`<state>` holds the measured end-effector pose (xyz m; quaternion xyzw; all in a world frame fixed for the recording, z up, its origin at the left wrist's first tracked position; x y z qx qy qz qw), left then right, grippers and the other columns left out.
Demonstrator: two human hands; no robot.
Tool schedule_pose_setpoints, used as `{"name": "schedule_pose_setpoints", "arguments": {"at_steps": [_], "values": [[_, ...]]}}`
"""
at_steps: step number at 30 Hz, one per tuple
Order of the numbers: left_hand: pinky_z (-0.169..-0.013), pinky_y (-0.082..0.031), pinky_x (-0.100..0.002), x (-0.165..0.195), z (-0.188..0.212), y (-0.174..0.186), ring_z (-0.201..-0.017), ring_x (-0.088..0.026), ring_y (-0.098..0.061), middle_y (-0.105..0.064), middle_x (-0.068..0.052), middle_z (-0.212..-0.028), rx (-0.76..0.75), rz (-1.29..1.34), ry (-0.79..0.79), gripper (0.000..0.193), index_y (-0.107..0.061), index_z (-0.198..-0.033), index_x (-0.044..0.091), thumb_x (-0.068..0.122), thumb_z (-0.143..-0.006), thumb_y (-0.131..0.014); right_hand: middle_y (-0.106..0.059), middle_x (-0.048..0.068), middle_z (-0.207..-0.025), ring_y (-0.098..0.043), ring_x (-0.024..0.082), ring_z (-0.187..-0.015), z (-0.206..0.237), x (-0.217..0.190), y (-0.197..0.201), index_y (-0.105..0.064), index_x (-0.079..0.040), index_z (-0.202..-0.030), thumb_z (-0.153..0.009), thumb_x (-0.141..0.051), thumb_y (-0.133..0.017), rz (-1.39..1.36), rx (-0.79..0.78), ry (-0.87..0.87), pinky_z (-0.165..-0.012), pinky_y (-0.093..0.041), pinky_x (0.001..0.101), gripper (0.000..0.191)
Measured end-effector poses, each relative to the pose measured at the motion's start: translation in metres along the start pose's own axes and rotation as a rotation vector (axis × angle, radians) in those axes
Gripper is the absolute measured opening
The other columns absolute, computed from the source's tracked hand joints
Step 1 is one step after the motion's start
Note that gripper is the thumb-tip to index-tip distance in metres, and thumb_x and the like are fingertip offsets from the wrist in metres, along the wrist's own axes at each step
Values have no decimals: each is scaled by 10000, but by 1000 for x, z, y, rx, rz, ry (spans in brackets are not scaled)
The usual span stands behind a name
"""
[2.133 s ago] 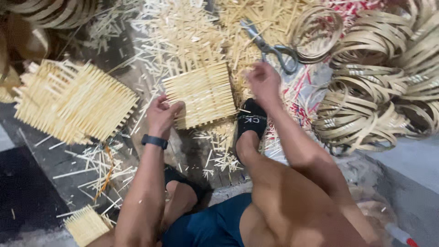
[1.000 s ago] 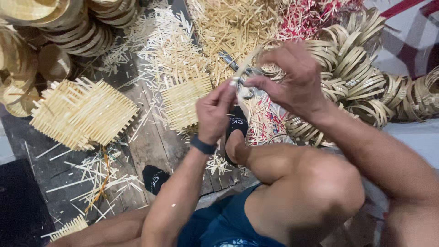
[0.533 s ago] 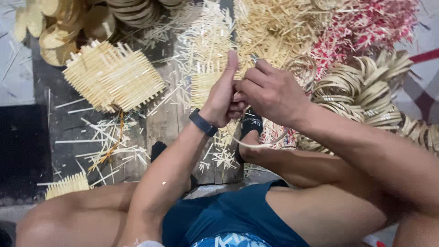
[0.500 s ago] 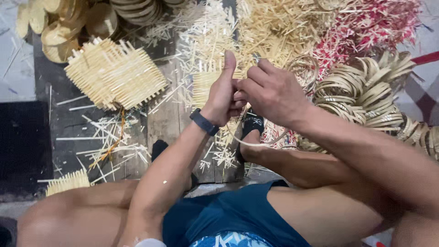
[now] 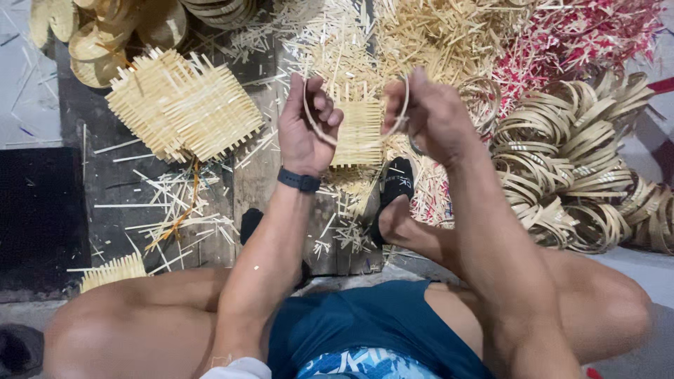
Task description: The person sits on the floor assembling round bamboo sieves. They press a woven bamboo panel into a round bamboo rim over a wooden mold, tuck and secure the edges, trim excess bamboo with scissors, and set finished sieves aside with a stack of completed pieces.
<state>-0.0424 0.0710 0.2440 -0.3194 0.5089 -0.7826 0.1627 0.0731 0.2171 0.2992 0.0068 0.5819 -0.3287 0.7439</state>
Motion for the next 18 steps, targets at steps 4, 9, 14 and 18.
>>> {"name": "schedule_pose_setpoints", "arguments": {"at_steps": [4,9,14,18], "values": [[-478,-374,-252,1,-2,12,-542,-94,-488,-583,-11,-638,23,-298,297,261,-715,-884,-4,240,-949,-650,-525,-11,-662,-473,90,-570,-5,34,3,-704,-2,-943,-1029,-395,-697,-182,-87,-77,-501,-388,244,402],[-357,-246,-218,0,-3,26,-398,-52,-349,-492,48,-529,155,-509,344,241,-630,-732,94,214,-912,-736,-417,-42,-537,-372,71,-451,-17,69,3,-552,-100,-678,-1021,-360,-731,-193,-131,-174,-395,-294,222,465],[-338,-215,-223,2,-8,43,-375,-56,-310,-460,44,-503,245,-604,311,283,-597,-696,75,191,-893,-764,-425,-49,-573,-362,67,-473,-25,89,16,-571,-134,-729,-999,-326,-737,-161,-80,-168,-412,-314,222,371],[-360,-235,-208,4,-22,75,-396,-44,-300,-406,67,-499,337,-542,204,253,-691,-751,51,252,-891,-754,-654,-21,-714,-641,63,-657,-34,103,51,-739,-5,-908,-997,-293,-669,190,89,-122,-602,-577,205,309]]}}
Point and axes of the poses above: each hand's wrist, its own z-axis away from the middle knuckle, its own y-axis out of the back of the hand, x = y × z, the point moved 8 cm from there along -z, towards the middle knuckle
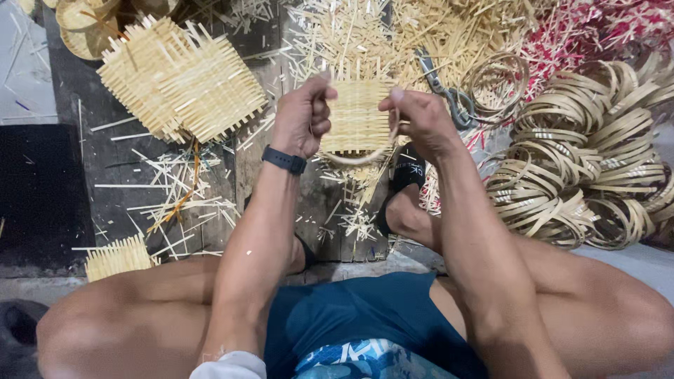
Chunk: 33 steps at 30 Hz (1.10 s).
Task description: The person sits on the floor assembling round bamboo sieves. They press a woven bamboo panel into a round bamboo rim over a wooden mold, tuck and secure the edges, trim excess bamboo with scissors, and set finished sieves aside with a stack of completed pieces.
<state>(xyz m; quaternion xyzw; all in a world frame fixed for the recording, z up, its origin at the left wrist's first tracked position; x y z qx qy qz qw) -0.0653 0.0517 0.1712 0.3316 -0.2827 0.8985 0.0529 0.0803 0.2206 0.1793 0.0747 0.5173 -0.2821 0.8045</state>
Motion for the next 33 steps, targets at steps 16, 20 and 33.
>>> {"name": "schedule_pose_setpoints", "arguments": {"at_steps": [16,20,33], "values": [[-696,-588,-331,-68,-106,101,-687,-215,-756,-773,-108,-789,434,-1072,-340,204,-824,-915,103,150,-718,-848,-768,127,-790,-743,236,-718,-79,104,46,-803,-48,-888,-768,-145,-835,725,593,99,-734,-575,357,158],[-707,-594,-323,-60,-108,96,-691,-215,-754,-776,-92,-768,492,-1137,-350,209,-825,-834,98,141,-641,-893,-768,119,-774,-743,228,-705,-82,109,50,-811,-61,-885,-756,-159,-842,709,584,88,-730,-574,350,165],[-650,-598,-285,-59,-114,95,-642,-153,-753,-780,-65,-731,452,-1124,-304,165,-814,-783,81,89,-632,-878,-781,89,-775,-753,183,-700,-86,112,58,-811,-59,-857,-728,-113,-862,634,511,139,-709,-584,314,149]]}}
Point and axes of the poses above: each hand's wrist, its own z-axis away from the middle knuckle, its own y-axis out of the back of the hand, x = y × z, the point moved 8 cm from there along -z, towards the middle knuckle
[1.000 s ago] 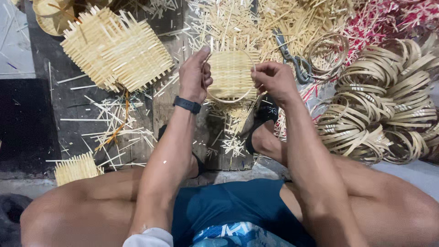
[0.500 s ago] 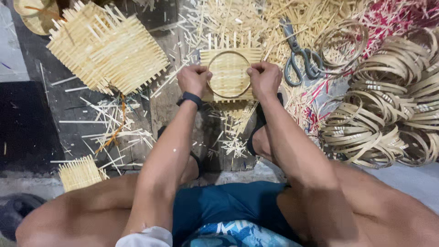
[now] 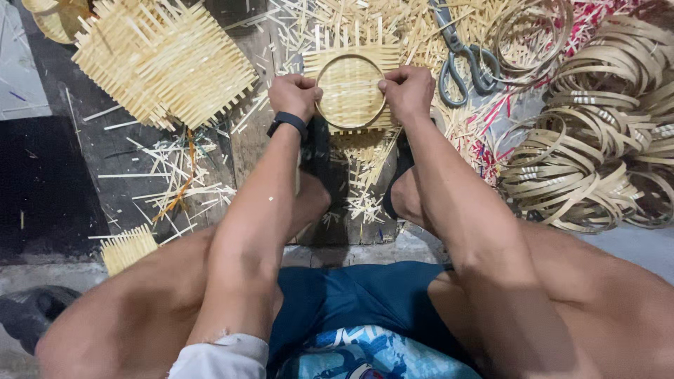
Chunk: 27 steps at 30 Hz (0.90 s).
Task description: The person sits on the floor assembling round bamboo sieves. They press a woven bamboo panel into a round bamboo rim over a wooden mold, tuck and secure the edges, trim excess bamboo with scissors, and set finished sieves aside with a stack of completed pieces.
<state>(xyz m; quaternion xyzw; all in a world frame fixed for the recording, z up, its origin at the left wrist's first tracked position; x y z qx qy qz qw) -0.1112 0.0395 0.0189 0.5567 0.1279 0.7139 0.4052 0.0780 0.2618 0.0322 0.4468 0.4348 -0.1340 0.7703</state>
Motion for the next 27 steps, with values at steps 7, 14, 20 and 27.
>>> {"name": "schedule_pose_setpoints", "arguments": {"at_steps": [7,14,20,27], "values": [[-581,-602,-278,-11,-11,-8,-614,-134,-736,-774,-94,-721,-208,218,125,145,-786,-785,-5,-6,-676,-882,-762,106,-740,-730,172,-650,-6,-12,-2,-803,-20,-843,-739,-94,-875,32,-80,46,-645,-580,314,146],[-587,-586,-258,-16,-18,-11,-617,-118,-720,-773,-73,-725,-268,160,45,155,-801,-806,24,24,-693,-907,-755,62,-737,-709,120,-595,-11,12,-14,-782,-25,-860,-803,-55,-827,-132,-255,-187,-538,-583,277,79],[-661,-605,-314,5,-20,-3,-635,-159,-719,-765,-80,-744,-294,-104,-49,187,-814,-792,53,111,-662,-935,-767,59,-778,-677,98,-671,-25,-1,-12,-812,-26,-891,-765,-70,-873,-65,-335,-27,-637,-556,256,147],[-894,-476,-401,105,7,-28,-988,-331,-574,-694,-130,-1014,-107,-205,-922,198,-811,-973,64,242,-884,-810,-715,80,-652,-662,161,-587,54,-19,0,-747,-15,-787,-995,-306,-708,0,-80,-160,-587,-527,308,359]]}}
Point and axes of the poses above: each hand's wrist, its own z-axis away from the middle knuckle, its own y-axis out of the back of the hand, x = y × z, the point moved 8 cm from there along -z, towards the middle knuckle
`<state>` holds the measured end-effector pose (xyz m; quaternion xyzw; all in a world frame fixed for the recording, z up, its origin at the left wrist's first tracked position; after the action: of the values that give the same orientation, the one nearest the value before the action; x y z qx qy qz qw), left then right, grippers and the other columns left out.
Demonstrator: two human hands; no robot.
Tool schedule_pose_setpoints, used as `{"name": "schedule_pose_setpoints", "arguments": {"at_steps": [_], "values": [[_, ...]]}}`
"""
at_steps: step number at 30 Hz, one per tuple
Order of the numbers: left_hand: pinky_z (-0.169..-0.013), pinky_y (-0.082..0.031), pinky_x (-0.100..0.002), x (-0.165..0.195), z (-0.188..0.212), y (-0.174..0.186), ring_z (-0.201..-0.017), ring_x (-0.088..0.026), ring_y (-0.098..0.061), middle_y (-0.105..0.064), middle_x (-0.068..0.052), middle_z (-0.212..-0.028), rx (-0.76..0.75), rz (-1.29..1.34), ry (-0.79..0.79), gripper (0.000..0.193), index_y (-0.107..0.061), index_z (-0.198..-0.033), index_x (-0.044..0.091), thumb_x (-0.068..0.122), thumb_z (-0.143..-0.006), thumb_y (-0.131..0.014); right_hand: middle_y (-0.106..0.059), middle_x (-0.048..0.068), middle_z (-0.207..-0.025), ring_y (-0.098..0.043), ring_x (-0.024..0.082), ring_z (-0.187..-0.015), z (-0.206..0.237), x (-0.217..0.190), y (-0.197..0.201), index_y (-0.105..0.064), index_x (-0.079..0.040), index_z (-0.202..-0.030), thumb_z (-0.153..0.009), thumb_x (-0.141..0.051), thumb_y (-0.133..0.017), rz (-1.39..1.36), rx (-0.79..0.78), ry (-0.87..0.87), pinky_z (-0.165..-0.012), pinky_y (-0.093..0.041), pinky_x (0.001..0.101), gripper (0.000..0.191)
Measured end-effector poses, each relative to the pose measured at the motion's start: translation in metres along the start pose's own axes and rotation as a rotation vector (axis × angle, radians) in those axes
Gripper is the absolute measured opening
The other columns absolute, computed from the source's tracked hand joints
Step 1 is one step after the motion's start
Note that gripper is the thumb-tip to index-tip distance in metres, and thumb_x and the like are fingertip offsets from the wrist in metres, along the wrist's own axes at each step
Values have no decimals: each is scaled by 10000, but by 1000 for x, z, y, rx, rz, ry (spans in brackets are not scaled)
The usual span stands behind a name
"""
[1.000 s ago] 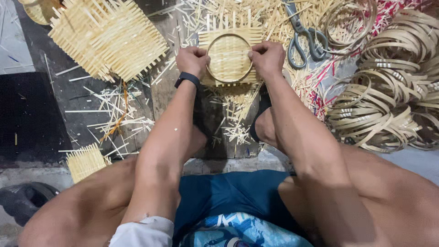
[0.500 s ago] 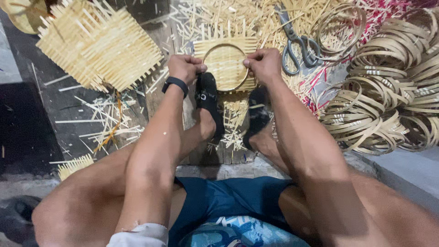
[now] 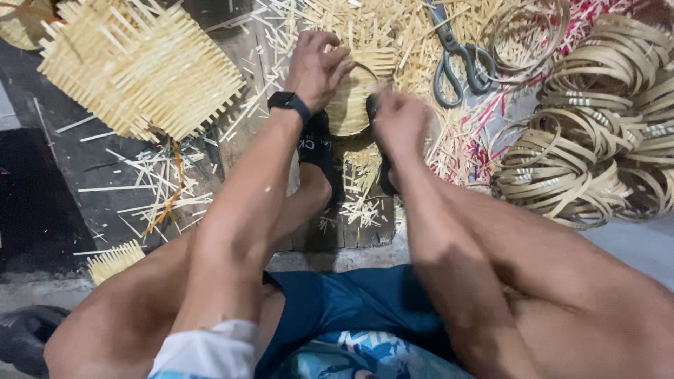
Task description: The person sits on the floor assembling round bamboo sieves. They press a woven bamboo panel into a round bamboo rim over a wooden mold, tuck and secure the edges, trim excess bamboo with scissors, and set finished sieves aside with a stack of completed pieces.
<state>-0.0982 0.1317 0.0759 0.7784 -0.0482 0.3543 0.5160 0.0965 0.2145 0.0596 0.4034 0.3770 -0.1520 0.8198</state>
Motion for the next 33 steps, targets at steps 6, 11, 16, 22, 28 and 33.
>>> {"name": "schedule_pose_setpoints", "arguments": {"at_steps": [6,11,16,22,28,33], "values": [[-825,-526,-393,-21,1,-33,-891,-293,-648,-683,-149,-960,-50,278,244,236,-776,-969,41,258,-1006,-688,-671,35,-644,-597,123,-516,52,71,-97,-670,-14,-783,-928,-289,-743,-622,-129,-515,-438,-446,264,319],[-624,-544,-388,-31,-2,-37,-649,-270,-693,-721,-135,-740,14,376,343,294,-765,-845,48,328,-929,-733,-668,34,-626,-563,95,-530,47,73,-92,-694,-2,-759,-969,-296,-736,-439,-64,-258,-482,-433,257,364],[-546,-493,-364,-36,-4,-37,-518,-217,-591,-653,-117,-592,-8,352,461,374,-731,-737,37,377,-876,-801,-677,32,-648,-619,98,-556,11,28,-29,-788,-25,-841,-982,-248,-728,16,-5,42,-563,-475,269,271],[-518,-461,-305,-50,-5,-51,-528,-99,-516,-618,-40,-553,-58,501,569,363,-703,-682,33,326,-861,-822,-748,22,-750,-614,91,-641,-69,17,-23,-793,-4,-813,-836,-160,-888,-404,11,-132,-598,-510,255,184],[-527,-423,-295,-59,-9,-62,-557,-79,-501,-609,-9,-577,-81,583,606,341,-711,-688,25,303,-859,-812,-765,81,-741,-674,126,-588,-75,43,-41,-772,15,-759,-730,-105,-910,-592,-134,-407,-565,-565,286,185],[-597,-465,-268,-52,-8,-55,-642,-52,-544,-660,-2,-693,-186,667,599,305,-731,-791,31,306,-900,-807,-755,47,-767,-689,90,-657,-93,4,13,-779,-15,-882,-842,-232,-866,-332,-158,-35,-601,-565,254,237]]}}
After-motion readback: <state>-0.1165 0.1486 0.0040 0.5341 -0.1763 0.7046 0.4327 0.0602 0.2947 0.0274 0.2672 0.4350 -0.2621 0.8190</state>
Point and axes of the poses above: each hand's wrist, its own z-axis away from the middle knuckle, its own y-axis out of the back of the hand, x = y × z, the point moved 8 cm from there along -z, towards the middle knuckle
